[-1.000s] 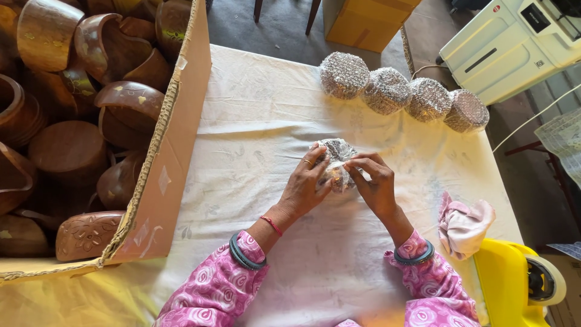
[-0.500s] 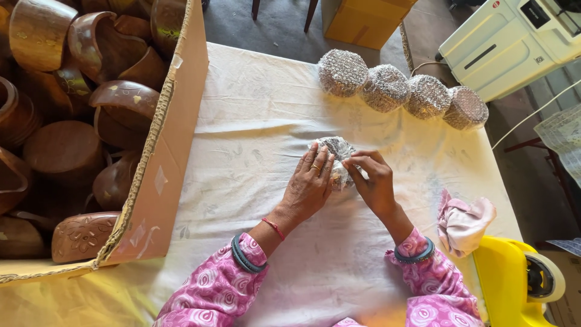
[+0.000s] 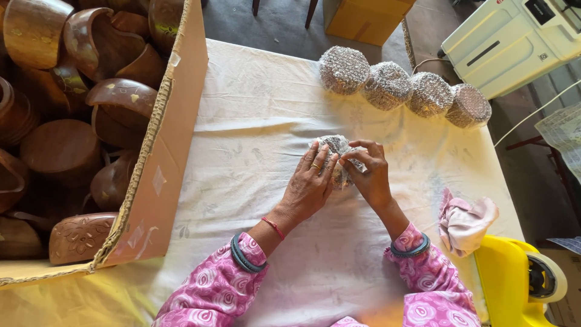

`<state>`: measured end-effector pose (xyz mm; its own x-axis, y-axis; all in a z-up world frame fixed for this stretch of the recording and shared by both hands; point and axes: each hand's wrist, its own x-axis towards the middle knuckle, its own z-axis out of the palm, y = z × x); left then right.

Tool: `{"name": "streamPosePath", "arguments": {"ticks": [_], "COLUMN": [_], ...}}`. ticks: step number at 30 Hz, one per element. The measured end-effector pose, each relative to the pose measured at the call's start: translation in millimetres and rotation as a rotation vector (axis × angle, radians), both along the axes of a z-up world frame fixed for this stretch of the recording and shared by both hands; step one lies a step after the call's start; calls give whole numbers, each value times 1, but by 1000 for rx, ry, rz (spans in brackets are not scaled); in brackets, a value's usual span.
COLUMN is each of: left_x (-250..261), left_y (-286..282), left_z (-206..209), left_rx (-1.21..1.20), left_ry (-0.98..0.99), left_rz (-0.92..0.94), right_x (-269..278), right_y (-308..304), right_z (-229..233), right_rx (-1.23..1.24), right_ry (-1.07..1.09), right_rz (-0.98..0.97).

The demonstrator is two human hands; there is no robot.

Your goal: The person wraps wooden bowls in plastic wrap and bubble wrap at a table.

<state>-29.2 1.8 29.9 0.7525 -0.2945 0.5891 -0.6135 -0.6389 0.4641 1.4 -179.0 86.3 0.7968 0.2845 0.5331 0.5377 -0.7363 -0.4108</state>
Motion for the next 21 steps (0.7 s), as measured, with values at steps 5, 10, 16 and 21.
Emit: {"name": "streamPosePath", "arguments": {"ticks": [5, 10, 16, 21], "left_x": [2, 2, 2, 6], "left_y": [-1, -1, 1, 2], "left_z": [-2, -2, -1, -7], "left_rx": [9, -6, 18, -84], "left_ry": [9, 19, -12, 13], "left_rz": [-6, -9, -4, -39], "right_x": [14, 26, 47, 39], "right_y": [-13, -14, -20, -15], "right_z": [-14, -13, -40, -24], "right_rx": [22, 102, 463, 556], "right_ry": [68, 352, 675, 718], "right_rz": [-32, -116, -147, -148]}}
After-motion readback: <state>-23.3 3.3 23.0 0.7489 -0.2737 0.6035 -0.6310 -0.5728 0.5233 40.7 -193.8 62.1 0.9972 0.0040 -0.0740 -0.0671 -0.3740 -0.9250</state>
